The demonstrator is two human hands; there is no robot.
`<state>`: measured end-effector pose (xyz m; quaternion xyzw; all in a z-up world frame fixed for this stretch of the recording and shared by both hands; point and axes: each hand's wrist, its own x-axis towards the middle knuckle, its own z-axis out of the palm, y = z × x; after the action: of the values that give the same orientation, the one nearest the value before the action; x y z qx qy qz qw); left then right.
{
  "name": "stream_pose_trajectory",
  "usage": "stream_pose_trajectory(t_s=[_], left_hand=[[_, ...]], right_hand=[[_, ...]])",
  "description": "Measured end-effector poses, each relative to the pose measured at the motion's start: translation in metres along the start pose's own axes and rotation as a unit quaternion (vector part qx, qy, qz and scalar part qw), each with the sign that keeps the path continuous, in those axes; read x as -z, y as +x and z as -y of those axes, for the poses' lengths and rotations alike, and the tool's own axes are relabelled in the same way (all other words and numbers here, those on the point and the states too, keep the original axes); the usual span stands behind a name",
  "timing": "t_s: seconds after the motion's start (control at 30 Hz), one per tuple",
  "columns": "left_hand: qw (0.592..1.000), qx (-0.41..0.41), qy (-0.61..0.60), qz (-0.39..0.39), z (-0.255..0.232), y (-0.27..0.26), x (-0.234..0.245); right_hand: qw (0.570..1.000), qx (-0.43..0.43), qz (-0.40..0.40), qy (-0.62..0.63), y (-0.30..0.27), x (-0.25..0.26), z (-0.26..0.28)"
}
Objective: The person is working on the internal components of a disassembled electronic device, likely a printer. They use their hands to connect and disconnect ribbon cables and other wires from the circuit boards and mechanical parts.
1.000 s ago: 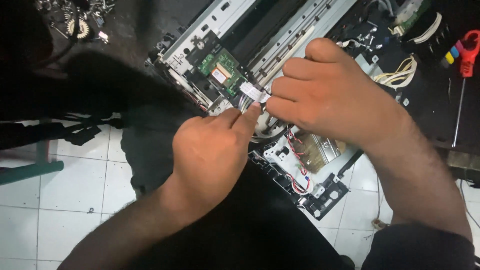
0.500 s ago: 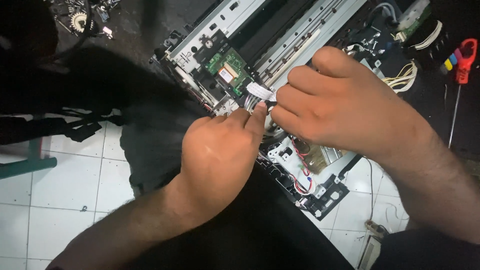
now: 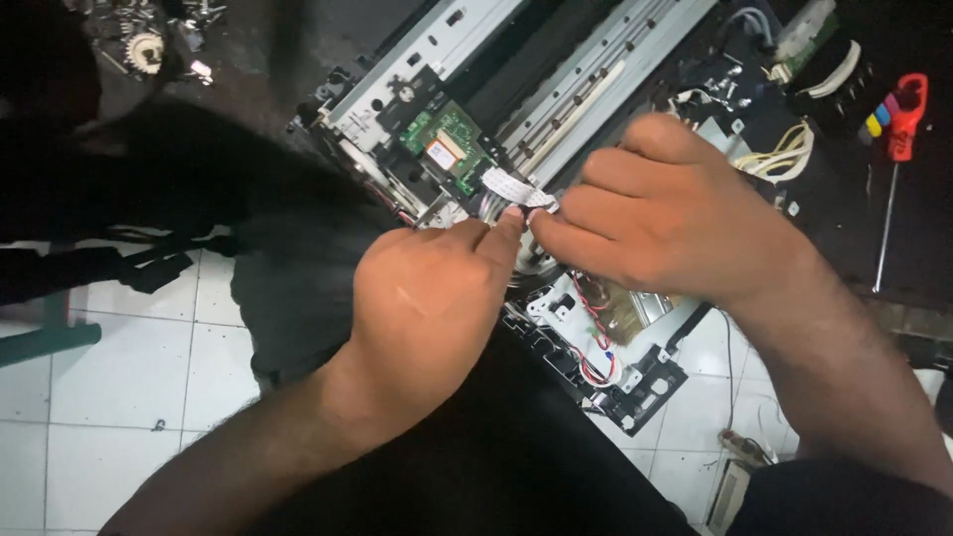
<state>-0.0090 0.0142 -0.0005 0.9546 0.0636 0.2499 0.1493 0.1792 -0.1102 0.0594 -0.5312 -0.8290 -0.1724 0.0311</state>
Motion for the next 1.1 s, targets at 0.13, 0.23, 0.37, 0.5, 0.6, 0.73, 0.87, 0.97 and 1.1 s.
stream_pose_trajectory(t_s=[0.13,0.23,0.37,0.5,0.6,0.73,0.87,0.97,1.1], left_hand=[[1.0,0.008,-0.001,-0.005,-0.001,-0.002,-0.005],[1.0,0.014,0.004,-0.007,-0.002,-0.002,-0.003],[1.0,0.014,0.018,0.006,-0.003,-0.002,-0.003],[1.0,0.016,-0.02,-0.001,-0.002,-0.001,-0.002],[1.0,0.009,-0.027,-0.005,-0.001,-0.002,-0.004],[0.999,0.014,-0.044,0.019,-0.001,-0.001,-0.004],[0.999,0.021,-0.03,-0.009,-0.003,0.001,-0.004],[0.999,0.021,-0.033,-0.002,-0.001,-0.001,-0.006],[0.999,0.014,-0.045,0.001,-0.001,-0.001,-0.004]], right_hand=[[1.0,-0.025,-0.011,-0.006,-0.003,-0.007,0.006],[0.997,-0.066,0.03,0.017,-0.006,-0.011,0.01],[0.997,-0.074,0.025,0.015,-0.009,-0.014,0.01],[0.999,-0.047,0.005,0.02,-0.012,-0.013,0.002],[1.0,-0.02,0.01,-0.002,-0.009,-0.01,-0.001],[1.0,-0.01,0.02,-0.009,-0.007,-0.009,-0.003],[0.995,-0.056,0.055,0.058,-0.007,-0.01,-0.001],[0.994,-0.07,0.059,0.062,-0.007,-0.011,0.003],[0.998,-0.041,0.047,0.003,-0.006,-0.011,0.007]])
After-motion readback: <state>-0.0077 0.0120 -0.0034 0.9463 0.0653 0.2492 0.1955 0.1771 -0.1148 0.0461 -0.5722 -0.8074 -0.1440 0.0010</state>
